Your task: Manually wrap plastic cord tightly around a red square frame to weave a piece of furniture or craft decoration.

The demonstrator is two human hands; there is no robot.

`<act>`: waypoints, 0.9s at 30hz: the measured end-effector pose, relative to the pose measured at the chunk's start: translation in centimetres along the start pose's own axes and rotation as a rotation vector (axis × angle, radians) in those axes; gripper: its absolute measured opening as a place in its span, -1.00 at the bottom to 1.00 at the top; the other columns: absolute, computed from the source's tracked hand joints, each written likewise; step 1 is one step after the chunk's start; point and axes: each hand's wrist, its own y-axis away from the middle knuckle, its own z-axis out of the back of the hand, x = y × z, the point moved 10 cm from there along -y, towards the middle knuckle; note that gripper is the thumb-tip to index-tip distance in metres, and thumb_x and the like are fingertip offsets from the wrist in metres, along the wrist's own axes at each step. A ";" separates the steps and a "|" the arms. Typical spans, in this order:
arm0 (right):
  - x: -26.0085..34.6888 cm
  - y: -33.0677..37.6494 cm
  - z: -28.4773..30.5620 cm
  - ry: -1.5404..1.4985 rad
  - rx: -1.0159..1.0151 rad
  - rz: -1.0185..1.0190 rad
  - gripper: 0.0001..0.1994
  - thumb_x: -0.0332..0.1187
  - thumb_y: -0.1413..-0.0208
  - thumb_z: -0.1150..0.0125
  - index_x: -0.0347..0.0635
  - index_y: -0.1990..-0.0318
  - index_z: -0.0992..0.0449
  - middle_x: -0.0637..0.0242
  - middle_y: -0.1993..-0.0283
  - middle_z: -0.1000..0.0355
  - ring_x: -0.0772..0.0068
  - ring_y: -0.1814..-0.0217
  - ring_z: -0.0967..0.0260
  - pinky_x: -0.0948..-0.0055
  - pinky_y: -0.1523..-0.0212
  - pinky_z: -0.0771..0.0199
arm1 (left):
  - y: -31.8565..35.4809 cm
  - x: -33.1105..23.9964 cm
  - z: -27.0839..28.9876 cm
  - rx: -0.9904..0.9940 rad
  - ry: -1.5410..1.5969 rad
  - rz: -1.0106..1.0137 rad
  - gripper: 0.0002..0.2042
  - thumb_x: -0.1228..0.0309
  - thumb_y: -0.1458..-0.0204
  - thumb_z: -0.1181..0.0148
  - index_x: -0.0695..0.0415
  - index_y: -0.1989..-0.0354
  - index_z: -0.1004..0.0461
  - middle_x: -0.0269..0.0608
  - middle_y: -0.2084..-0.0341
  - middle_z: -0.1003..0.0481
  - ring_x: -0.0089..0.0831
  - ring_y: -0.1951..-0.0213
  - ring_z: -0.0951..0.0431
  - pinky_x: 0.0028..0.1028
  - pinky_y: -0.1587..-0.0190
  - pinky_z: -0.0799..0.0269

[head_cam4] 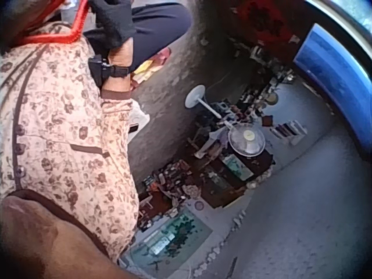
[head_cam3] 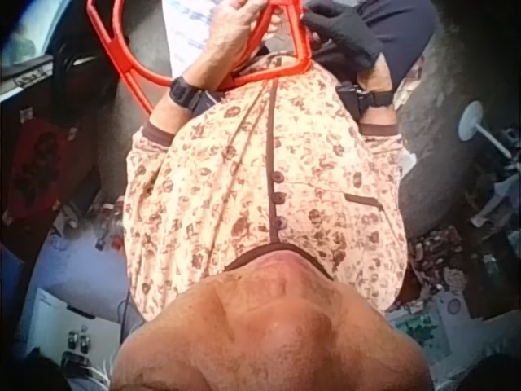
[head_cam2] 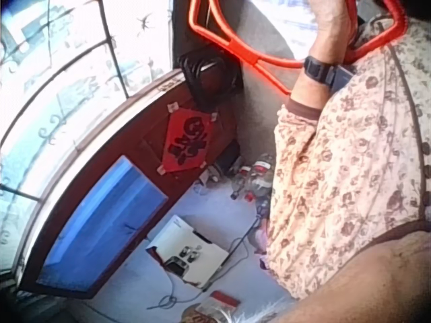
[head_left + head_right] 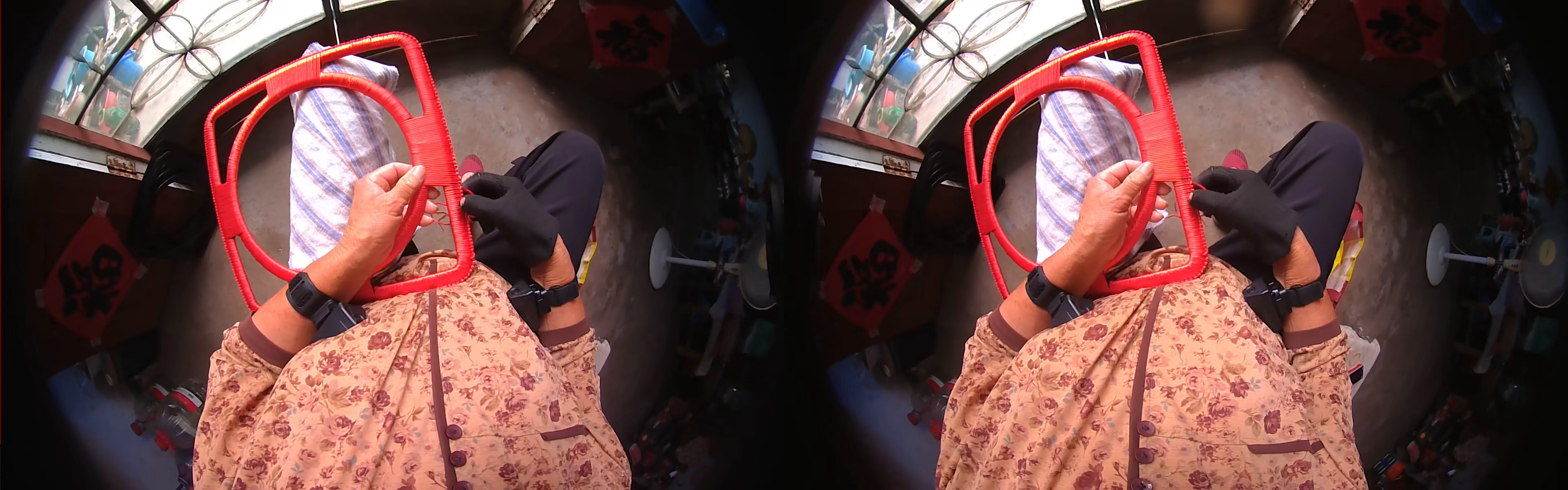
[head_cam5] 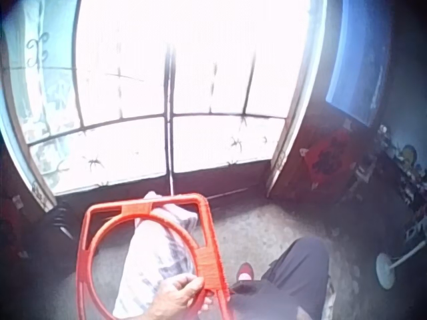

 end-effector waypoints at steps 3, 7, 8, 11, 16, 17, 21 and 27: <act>-1.4 0.7 0.8 -0.020 0.042 -0.105 -0.85 -0.34 -0.10 -0.18 -0.23 0.27 -0.54 0.47 0.38 -0.42 0.66 0.34 -0.32 0.58 0.23 -0.31 | 0.0 -0.1 -0.6 0.041 0.024 0.002 -0.73 0.27 -0.21 -0.12 0.28 0.20 -0.43 -0.15 0.38 -0.55 -0.53 0.52 -0.55 -0.57 0.51 -0.52; -1.2 0.6 2.7 -0.221 -0.145 0.011 -0.87 -0.35 -0.16 -0.09 -0.20 0.30 -0.50 0.45 0.36 -0.39 0.65 0.36 -0.29 0.59 0.24 -0.29 | 0.2 -0.1 -2.2 0.147 -0.109 0.064 -0.80 0.34 -0.14 -0.21 0.21 0.20 -0.45 -0.28 0.46 -0.52 -0.65 0.59 -0.45 -0.69 0.61 -0.33; -1.3 0.6 2.6 -0.221 -0.149 0.011 -0.87 -0.35 -0.16 -0.09 -0.20 0.30 -0.50 0.45 0.36 -0.39 0.65 0.36 -0.29 0.59 0.24 -0.29 | 0.2 -0.3 -2.4 0.151 -0.109 0.066 -0.80 0.34 -0.14 -0.21 0.21 0.20 -0.45 -0.28 0.46 -0.52 -0.65 0.59 -0.45 -0.69 0.61 -0.33; 0.7 0.3 1.5 -0.441 -0.158 0.221 -0.82 -0.28 -0.25 0.02 -0.14 0.27 -0.48 0.49 0.47 -0.35 0.70 0.51 -0.19 0.61 0.42 -0.22 | 0.5 0.5 -3.1 0.224 -0.120 0.153 -0.82 0.37 -0.10 -0.25 0.19 0.22 -0.46 -0.41 0.54 -0.45 -0.73 0.65 -0.31 -0.70 0.65 -0.14; -1.0 -0.8 0.1 -0.898 0.066 0.101 -0.75 -0.21 -0.30 0.08 -0.04 0.43 -0.21 0.52 0.55 -0.14 0.63 0.62 -0.06 0.64 0.54 -0.13 | 0.8 0.3 -3.7 0.240 -0.130 0.163 -0.84 0.39 -0.08 -0.26 0.16 0.25 -0.46 -0.48 0.60 -0.38 -0.74 0.68 -0.23 -0.68 0.65 -0.06; -1.5 -0.7 0.2 -0.901 0.060 0.105 -0.75 -0.21 -0.30 0.08 -0.04 0.43 -0.21 0.52 0.55 -0.14 0.63 0.62 -0.06 0.64 0.54 -0.13 | 0.9 0.3 -3.8 0.246 -0.135 0.165 -0.84 0.39 -0.08 -0.26 0.16 0.25 -0.46 -0.48 0.60 -0.38 -0.74 0.68 -0.23 -0.68 0.65 -0.06; -2.2 -1.0 -0.5 -0.935 0.076 0.060 -0.72 -0.21 -0.35 0.12 -0.04 0.44 -0.23 0.58 0.58 -0.12 0.72 0.59 -0.05 0.63 0.53 -0.13 | 1.2 0.1 -3.7 0.260 -0.115 0.158 -0.84 0.40 -0.07 -0.27 0.16 0.24 -0.45 -0.49 0.61 -0.37 -0.73 0.69 -0.21 -0.67 0.65 -0.03; -2.0 0.3 1.9 -0.519 -0.282 0.094 -0.75 -0.19 -0.29 0.10 -0.10 0.38 -0.36 0.47 0.51 -0.28 0.66 0.56 -0.17 0.66 0.51 -0.19 | 2.2 -3.2 -2.8 0.242 -0.095 0.154 -0.84 0.41 -0.08 -0.26 0.16 0.24 -0.44 -0.48 0.59 -0.38 -0.73 0.68 -0.23 -0.67 0.65 -0.05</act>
